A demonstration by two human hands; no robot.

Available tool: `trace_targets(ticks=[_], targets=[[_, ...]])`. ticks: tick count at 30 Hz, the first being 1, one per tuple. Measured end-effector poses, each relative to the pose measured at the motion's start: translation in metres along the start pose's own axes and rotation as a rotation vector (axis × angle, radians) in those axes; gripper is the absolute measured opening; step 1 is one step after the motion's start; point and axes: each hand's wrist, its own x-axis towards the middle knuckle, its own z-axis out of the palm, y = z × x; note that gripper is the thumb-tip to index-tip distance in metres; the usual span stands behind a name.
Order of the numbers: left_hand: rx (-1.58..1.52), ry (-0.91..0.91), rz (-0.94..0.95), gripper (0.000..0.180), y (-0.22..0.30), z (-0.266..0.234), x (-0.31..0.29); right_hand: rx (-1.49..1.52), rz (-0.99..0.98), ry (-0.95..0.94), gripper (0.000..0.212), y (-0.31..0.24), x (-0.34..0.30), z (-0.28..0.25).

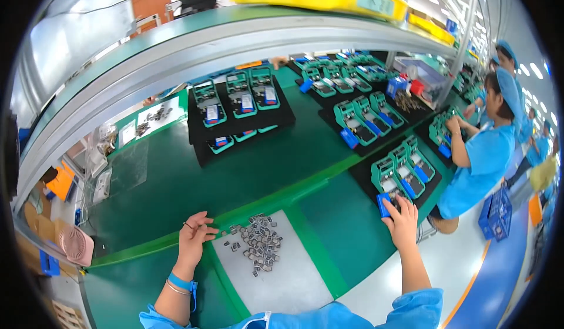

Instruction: The person assembles electronic devices by hand, placing batteries and circuit boards into plastic housings on a production line.

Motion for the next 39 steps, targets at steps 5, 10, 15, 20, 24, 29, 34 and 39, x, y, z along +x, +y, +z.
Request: trace_targets(ticks=[5, 10, 15, 20, 24, 29, 34, 39], targets=[[-0.019, 0.045, -0.006, 0.032, -0.006, 0.006, 0.000, 0.103, -0.153, 0.072, 0.071, -0.030, 0.016, -0.007], [-0.143, 0.083, 0.031, 0.028, 0.005, 0.025, -0.003, 0.522, -0.176, 0.015, 0.057, -0.108, 0.072, 0.012], [0.090, 0.117, 0.201, 0.039, 0.009, 0.016, 0.031, 0.762, -0.210, -0.123, 0.068, -0.174, 0.165, 0.078], [0.744, 0.355, 0.272, 0.065, -0.007, -0.006, 0.104, 0.768, 0.011, -0.114, 0.086, -0.195, 0.255, 0.143], [1.022, 0.379, 0.087, 0.081, -0.002, -0.014, 0.157, 0.856, 0.110, -0.022, 0.085, -0.201, 0.294, 0.171], [1.020, 0.342, 0.071, 0.083, 0.006, -0.008, 0.197, 0.874, 0.203, -0.047, 0.077, -0.206, 0.319, 0.174], [0.319, 0.374, 0.228, 0.077, -0.028, -0.035, 0.240, 0.921, 0.216, -0.067, 0.067, -0.208, 0.336, 0.175], [0.167, 0.545, 0.039, 0.060, 0.033, -0.024, 0.275, 1.051, 0.397, -0.116, 0.057, -0.205, 0.379, 0.162]])
